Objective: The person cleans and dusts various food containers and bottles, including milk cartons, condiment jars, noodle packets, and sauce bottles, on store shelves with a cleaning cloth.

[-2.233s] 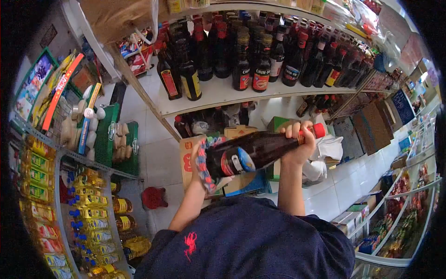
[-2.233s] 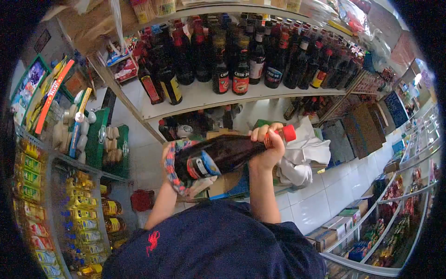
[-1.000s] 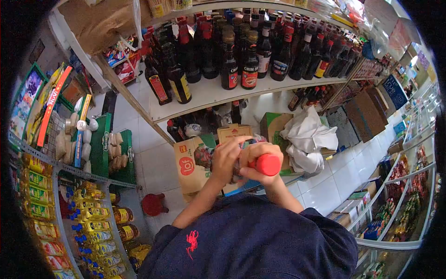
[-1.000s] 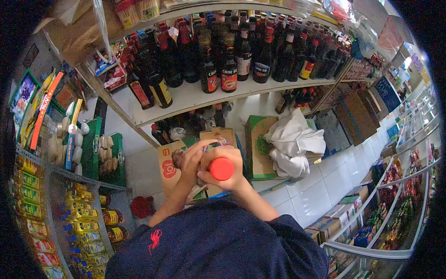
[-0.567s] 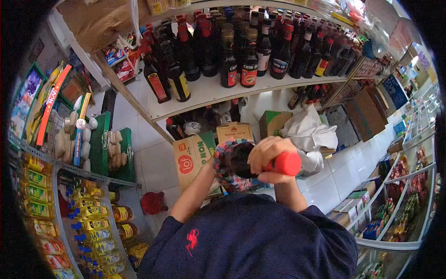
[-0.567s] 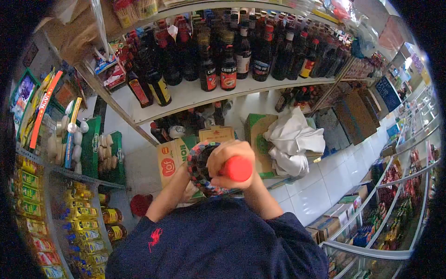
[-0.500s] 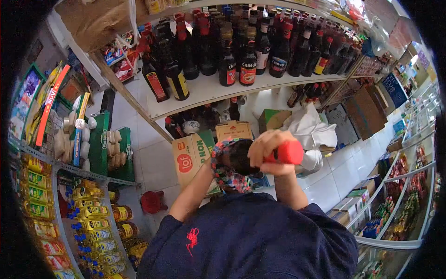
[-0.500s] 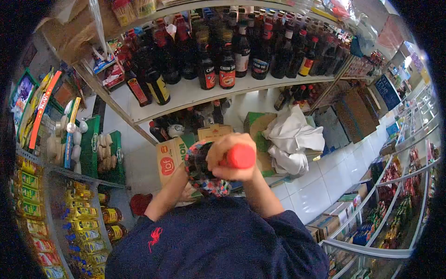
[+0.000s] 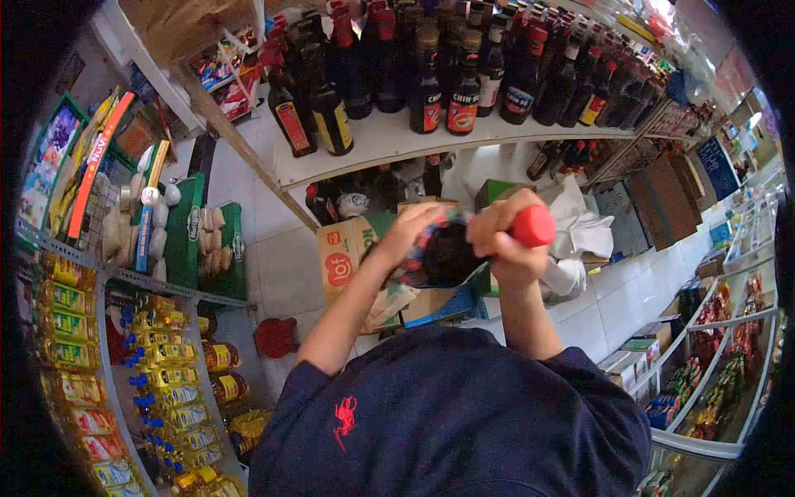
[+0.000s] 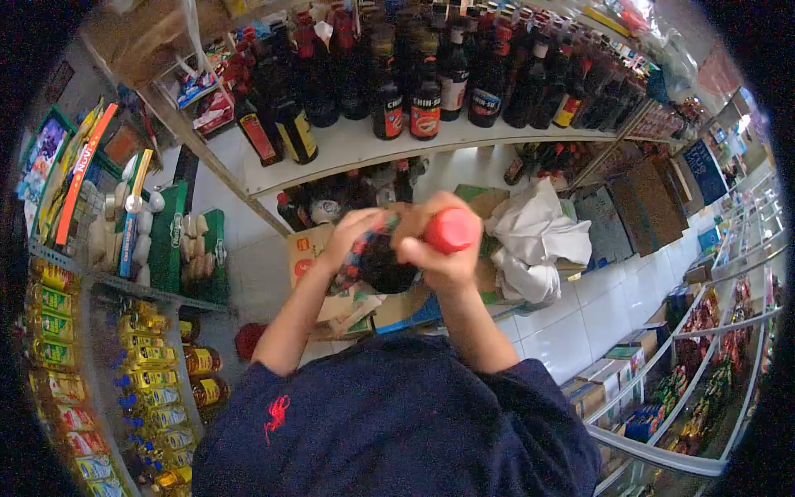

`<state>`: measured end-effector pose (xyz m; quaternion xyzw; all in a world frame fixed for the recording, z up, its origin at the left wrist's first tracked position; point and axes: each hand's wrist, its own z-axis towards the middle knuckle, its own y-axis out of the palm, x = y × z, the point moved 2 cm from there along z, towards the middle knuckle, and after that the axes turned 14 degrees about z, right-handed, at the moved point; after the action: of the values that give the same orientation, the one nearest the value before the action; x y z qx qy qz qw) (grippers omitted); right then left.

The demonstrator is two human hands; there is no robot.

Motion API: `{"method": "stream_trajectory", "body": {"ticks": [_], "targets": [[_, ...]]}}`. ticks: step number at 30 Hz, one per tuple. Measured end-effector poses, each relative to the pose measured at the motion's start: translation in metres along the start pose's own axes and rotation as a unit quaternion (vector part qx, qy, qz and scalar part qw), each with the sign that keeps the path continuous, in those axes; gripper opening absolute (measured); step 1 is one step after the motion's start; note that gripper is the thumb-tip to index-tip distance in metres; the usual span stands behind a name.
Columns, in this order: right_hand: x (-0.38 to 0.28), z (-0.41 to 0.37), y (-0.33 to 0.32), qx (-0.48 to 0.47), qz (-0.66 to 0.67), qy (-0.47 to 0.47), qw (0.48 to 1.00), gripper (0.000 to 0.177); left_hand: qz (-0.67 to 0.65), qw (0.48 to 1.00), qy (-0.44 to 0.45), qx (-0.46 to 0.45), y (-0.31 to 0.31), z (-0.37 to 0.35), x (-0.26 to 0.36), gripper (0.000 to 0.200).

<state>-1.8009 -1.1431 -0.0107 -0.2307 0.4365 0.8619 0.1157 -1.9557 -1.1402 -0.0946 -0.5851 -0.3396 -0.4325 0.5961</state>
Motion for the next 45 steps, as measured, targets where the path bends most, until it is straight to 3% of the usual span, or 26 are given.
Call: {"method": "stream_trajectory", "body": {"ticks": [2, 5, 6, 14, 16, 17, 19, 20, 23, 25, 26, 28, 29, 30, 31, 32, 33, 34, 35, 37, 39, 40, 41, 43, 44, 45], "targets": [[0.016, -0.007, -0.008, -0.023, -0.08, 0.016, 0.996, 0.026, 0.008, 0.987, 0.145, -0.064, -0.003, -0.002, 0.057, 0.032], [0.022, -0.013, -0.008, -0.026, -0.053, 0.038, 0.998, 0.026, 0.1, 0.965, 0.236, -0.047, 0.002, 0.003, 0.041, 0.03], [0.022, -0.014, -0.013, -0.044, -0.059, 0.048, 0.996, 0.025, 0.026, 0.99, 0.106, -0.09, 0.001, -0.002, 0.042, 0.032], [-0.003, -0.002, -0.008, -0.142, 0.075, 0.072, 0.984, 0.023, -0.089, 0.971, -0.015, -0.221, 0.018, 0.007, -0.08, 0.034], [-0.014, 0.008, -0.006, -0.221, 0.149, 0.068, 0.961, 0.021, -0.151, 0.897, -0.306, -0.28, 0.019, -0.015, -0.077, 0.033], [-0.02, 0.016, -0.009, -0.314, 0.136, 0.046, 0.938, 0.021, -0.149, 0.899, -0.3, -0.281, 0.02, -0.021, -0.068, 0.033], [-0.033, 0.019, -0.007, -0.336, 0.147, 0.015, 0.93, 0.022, -0.358, 0.883, -0.274, -0.131, 0.019, -0.037, -0.042, 0.032], [-0.036, 0.018, -0.006, -0.335, 0.144, 0.012, 0.931, 0.022, -0.551, 0.798, -0.239, -0.046, 0.02, -0.048, -0.015, 0.032], [-0.041, 0.006, 0.002, -0.262, 0.085, -0.087, 0.957, 0.023, -0.546, 0.821, -0.166, -0.024, 0.019, -0.046, -0.014, 0.033], [-0.036, -0.001, 0.012, -0.032, 0.01, -0.191, 0.981, 0.022, -0.54, 0.837, -0.089, 0.0, 0.018, -0.043, -0.015, 0.034], [-0.034, -0.003, 0.015, 0.023, -0.03, -0.215, 0.976, 0.02, -0.536, 0.843, -0.047, 0.006, 0.018, -0.041, -0.017, 0.035], [-0.03, -0.01, 0.022, 0.157, -0.101, -0.212, 0.959, 0.019, -0.528, 0.848, 0.046, -0.011, 0.019, -0.033, -0.023, 0.037], [-0.03, -0.012, 0.027, 0.161, -0.156, -0.18, 0.958, 0.019, -0.527, 0.847, 0.056, -0.04, 0.024, -0.016, -0.009, 0.037], [-0.028, -0.013, 0.023, 0.118, -0.258, -0.171, 0.944, 0.019, -0.504, 0.861, 0.035, -0.051, 0.034, -0.027, 0.001, 0.037], [-0.037, -0.011, 0.027, -0.025, -0.36, -0.116, 0.925, 0.021, -0.479, 0.876, 0.012, -0.057, 0.038, -0.011, 0.011, 0.037], [-0.037, -0.002, 0.027, -0.178, -0.286, -0.039, 0.941, 0.019, -0.453, 0.889, -0.013, -0.059, 0.042, -0.017, 0.016, 0.037], [-0.033, 0.006, 0.027, -0.355, -0.239, -0.011, 0.904, 0.023, -0.427, 0.902, -0.037, -0.057, 0.042, -0.009, 0.025, 0.037], [-0.024, 0.012, 0.03, -0.493, -0.129, 0.037, 0.86, 0.03, -0.401, 0.913, -0.063, -0.052, 0.039, -0.113, -0.012, 0.038], [-0.02, 0.014, 0.038, -0.555, -0.044, 0.069, 0.828, 0.033, -0.375, 0.922, -0.089, -0.044, 0.041, -0.101, -0.001, 0.038], [-0.012, 0.002, 0.032, -0.566, 0.083, 0.25, 0.781, 0.036, -0.325, 0.935, -0.138, -0.02, 0.042, -0.088, 0.016, 0.038], [-0.009, 0.003, 0.018, -0.588, 0.059, 0.284, 0.755, 0.036, -0.274, 0.945, -0.18, 0.012, 0.04, -0.083, 0.03, 0.039], [-0.006, 0.003, 0.011, -0.607, 0.039, 0.317, 0.727, 0.035, -0.311, 0.905, -0.289, 0.027, 0.038, -0.08, 0.019, 0.041], [-0.005, 0.003, 0.003, -0.609, 0.038, 0.317, 0.726, 0.035, -0.311, 0.905, -0.288, 0.028, 0.036, -0.076, 0.014, 0.041], [-0.005, 0.007, -0.01, -0.443, -0.001, 0.291, 0.848, 0.032, -0.368, 0.891, -0.266, 0.024, 0.035, -0.068, 0.008, 0.041], [-0.008, 0.003, -0.008, -0.442, 0.0, 0.292, 0.848, 0.032, -0.396, 0.882, -0.255, 0.022, 0.036, -0.064, 0.005, 0.041], [-0.011, 0.004, -0.006, -0.31, -0.064, 0.233, 0.919, 0.032, -0.424, 0.872, -0.244, 0.021, 0.036, -0.059, 0.002, 0.041]]}}
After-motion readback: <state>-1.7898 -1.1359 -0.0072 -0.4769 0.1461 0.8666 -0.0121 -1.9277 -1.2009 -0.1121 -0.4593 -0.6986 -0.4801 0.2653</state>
